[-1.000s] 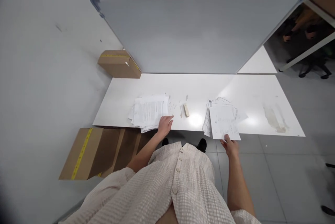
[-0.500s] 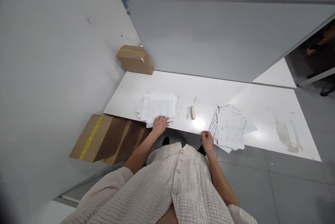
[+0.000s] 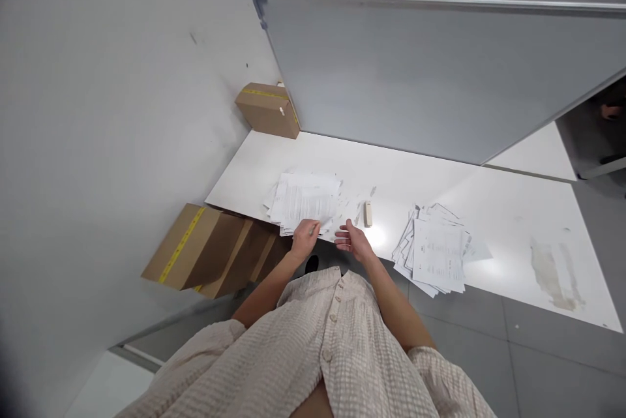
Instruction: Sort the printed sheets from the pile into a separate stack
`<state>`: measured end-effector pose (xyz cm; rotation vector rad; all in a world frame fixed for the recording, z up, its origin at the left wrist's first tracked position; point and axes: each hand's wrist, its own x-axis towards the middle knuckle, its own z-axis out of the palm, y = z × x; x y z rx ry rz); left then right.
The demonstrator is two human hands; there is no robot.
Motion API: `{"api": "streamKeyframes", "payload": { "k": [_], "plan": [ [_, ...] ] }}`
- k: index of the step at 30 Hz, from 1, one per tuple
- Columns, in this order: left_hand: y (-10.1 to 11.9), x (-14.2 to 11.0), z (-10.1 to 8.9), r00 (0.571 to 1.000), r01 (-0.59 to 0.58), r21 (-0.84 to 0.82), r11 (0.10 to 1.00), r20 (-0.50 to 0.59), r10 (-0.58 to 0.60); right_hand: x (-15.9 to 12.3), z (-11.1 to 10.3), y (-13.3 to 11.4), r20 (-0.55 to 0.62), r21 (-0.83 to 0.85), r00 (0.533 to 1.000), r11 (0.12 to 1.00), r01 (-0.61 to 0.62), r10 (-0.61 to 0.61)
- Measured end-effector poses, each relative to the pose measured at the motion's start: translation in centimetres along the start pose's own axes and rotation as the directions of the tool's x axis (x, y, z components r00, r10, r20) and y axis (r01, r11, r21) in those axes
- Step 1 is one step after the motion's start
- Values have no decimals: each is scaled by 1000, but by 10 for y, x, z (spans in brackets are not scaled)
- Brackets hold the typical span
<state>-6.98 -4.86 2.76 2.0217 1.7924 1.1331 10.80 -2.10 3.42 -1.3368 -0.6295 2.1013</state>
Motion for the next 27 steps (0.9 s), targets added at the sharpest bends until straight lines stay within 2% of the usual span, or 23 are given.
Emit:
{"api": "streamKeyframes", "payload": {
  "k": [2,3,5,6,8,11,12,14,16,19,22,27],
  "plan": [
    [17,-8,-1,983,-143,-80,987,106,151,2,3,-4,42,64,998,996,-58,55],
    [24,-13,-1,955,-227,-131,965,163,247,3,3,-4,39,72,998,996,-55,52],
    [31,-20,2,891,-329,-225,917,247,380,5,0,-3,-23,59,1000,998,5,-4],
    [31,-22,4,877,-335,-251,908,270,398,6,-3,-3,-73,49,996,998,44,-41],
    [23,-21,8,904,-259,-218,941,289,316,6,-12,-1,-188,36,976,992,122,-113],
    [-2,-12,12,970,-37,31,999,240,29,3,-30,-1,-330,17,919,972,234,-215],
    [-12,-8,12,976,24,133,991,213,-52,2,-36,-1,-360,5,901,965,260,-241],
    [-30,-2,11,964,73,279,957,228,-140,-2,-46,1,-390,-23,880,959,283,-270],
    [-42,2,9,940,56,348,936,298,-168,-6,-53,5,-397,-64,874,959,277,-279],
    [-51,2,7,909,18,363,932,383,-166,-9,-57,14,-392,-142,872,956,259,-294],
    [-55,1,5,909,24,319,947,388,-154,-10,-57,20,-378,-181,875,951,251,-303],
    [-61,2,1,904,43,247,968,403,-143,-14,-51,17,-386,-148,880,960,238,-277]
  ]
}}
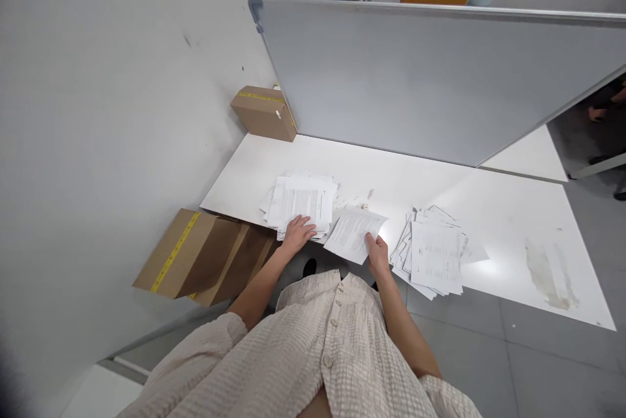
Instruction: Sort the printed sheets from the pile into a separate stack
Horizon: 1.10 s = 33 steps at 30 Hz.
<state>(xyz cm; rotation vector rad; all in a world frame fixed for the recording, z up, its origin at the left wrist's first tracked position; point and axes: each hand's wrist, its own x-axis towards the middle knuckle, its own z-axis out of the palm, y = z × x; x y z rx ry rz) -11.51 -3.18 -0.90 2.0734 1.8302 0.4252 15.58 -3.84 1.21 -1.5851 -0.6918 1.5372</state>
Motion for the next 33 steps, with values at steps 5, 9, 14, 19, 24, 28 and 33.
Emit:
{"api": "streamKeyframes", "payload": {
  "k": [5,9,14,19,24,28,33],
  "plan": [
    [-1,4,-1,998,46,-73,996,-33,-48,-8,5,-9,12,26,1000,999,-22,22],
    [0,12,-7,963,200,-321,926,-108,-245,-13,5,-15,17,-15,1000,1000,8,-7],
    [21,11,-34,860,263,-607,750,-204,-467,-12,6,-22,88,-41,996,999,4,0],
    [71,-11,-50,963,-121,-513,850,-267,-24,-9,22,-30,212,-48,977,999,-13,23],
    [106,-31,-34,891,-447,-380,810,-109,441,-15,36,-36,292,-13,956,1000,-6,9],
    [109,-37,-26,831,-533,-367,762,-59,553,-19,30,-35,297,-35,952,995,91,-76],
    [86,-24,-19,987,-49,-580,813,-152,-49,-27,12,-50,302,-99,934,968,230,-191]
  ]
}}
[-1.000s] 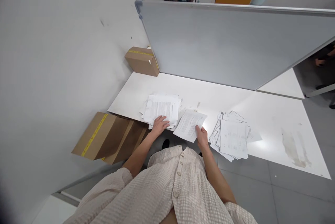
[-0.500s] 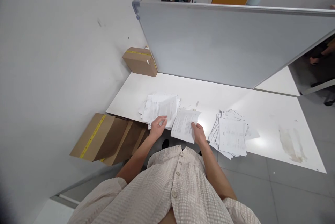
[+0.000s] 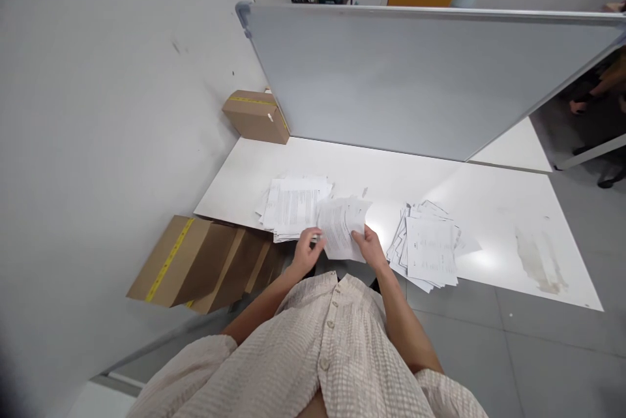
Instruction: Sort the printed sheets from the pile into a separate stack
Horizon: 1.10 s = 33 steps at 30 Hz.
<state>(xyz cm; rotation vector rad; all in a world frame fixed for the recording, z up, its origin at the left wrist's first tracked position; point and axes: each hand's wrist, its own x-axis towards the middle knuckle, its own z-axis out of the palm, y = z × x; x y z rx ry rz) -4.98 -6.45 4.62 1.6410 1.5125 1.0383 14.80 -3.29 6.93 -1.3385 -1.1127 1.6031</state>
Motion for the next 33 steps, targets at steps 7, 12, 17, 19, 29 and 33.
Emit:
{"api": "streamKeyframes", "payload": {
  "k": [7,12,17,19,29,33],
  "plan": [
    [-19,42,-9,902,404,-511,759,360,-238,-10,-12,-12,137,-125,987,987,99,-82],
    [-11,51,4,929,354,-557,751,303,-214,-2,-25,8,-13,-149,996,985,89,-92],
    [3,55,15,978,181,-418,890,175,-117,7,-37,18,-156,-64,981,993,102,-111],
    [6,56,18,989,96,-377,921,138,-47,9,-39,20,-177,-69,975,990,121,-132],
    [-18,54,43,981,149,-389,909,174,-86,18,-36,40,-249,-55,957,989,139,-148],
    [-14,55,38,986,119,-346,930,149,-71,16,-37,37,-258,-96,945,979,183,-202]
  ]
}}
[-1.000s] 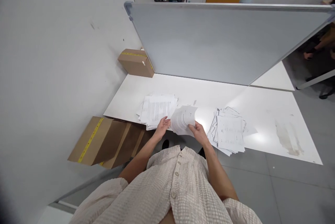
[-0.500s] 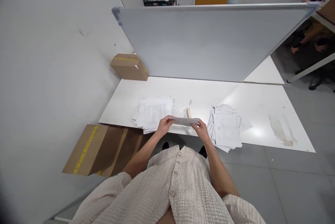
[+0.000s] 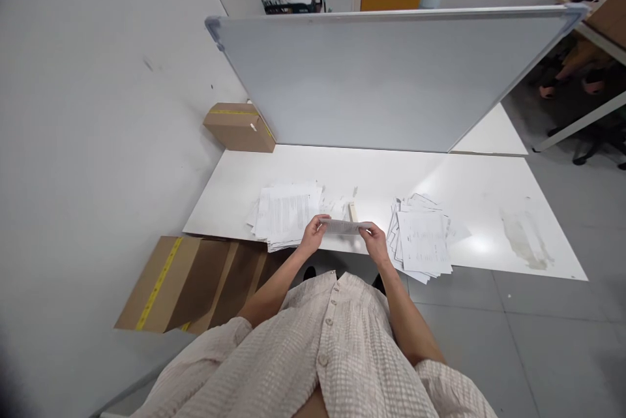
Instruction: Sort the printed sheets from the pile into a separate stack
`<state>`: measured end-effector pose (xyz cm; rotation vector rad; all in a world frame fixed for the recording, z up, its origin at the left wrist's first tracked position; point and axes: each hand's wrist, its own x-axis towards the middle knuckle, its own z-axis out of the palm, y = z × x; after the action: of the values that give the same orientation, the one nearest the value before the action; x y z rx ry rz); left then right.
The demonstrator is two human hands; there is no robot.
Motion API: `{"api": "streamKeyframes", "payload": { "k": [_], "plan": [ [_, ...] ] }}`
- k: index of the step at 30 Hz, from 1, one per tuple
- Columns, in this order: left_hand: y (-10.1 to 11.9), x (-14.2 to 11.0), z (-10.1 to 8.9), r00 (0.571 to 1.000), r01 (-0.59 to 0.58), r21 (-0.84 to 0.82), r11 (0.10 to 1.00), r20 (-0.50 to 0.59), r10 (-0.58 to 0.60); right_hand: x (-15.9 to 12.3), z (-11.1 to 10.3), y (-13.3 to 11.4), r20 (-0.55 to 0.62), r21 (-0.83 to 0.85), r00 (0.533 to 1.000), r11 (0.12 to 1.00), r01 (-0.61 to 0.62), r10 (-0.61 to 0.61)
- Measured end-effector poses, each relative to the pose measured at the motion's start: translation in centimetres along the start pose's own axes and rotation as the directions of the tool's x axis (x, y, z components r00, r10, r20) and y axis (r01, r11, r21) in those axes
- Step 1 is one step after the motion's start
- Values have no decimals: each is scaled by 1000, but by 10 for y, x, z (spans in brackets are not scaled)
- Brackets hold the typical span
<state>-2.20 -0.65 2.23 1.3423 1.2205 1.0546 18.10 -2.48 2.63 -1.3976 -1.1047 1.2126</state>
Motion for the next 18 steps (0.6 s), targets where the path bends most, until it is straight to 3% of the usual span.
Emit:
{"api": "streamKeyframes", "payload": {
  "k": [7,14,18],
  "plan": [
    [-2,1,-1,999,4,78,997,37,-6,-1,-1,-1,-23,-37,1000,999,-11,10],
    [5,2,-3,998,25,202,979,52,-36,1,-1,-2,-74,-74,992,991,-111,106],
    [9,5,-7,997,15,155,988,76,-27,1,-2,-5,-66,29,986,988,-152,154]
  ]
}}
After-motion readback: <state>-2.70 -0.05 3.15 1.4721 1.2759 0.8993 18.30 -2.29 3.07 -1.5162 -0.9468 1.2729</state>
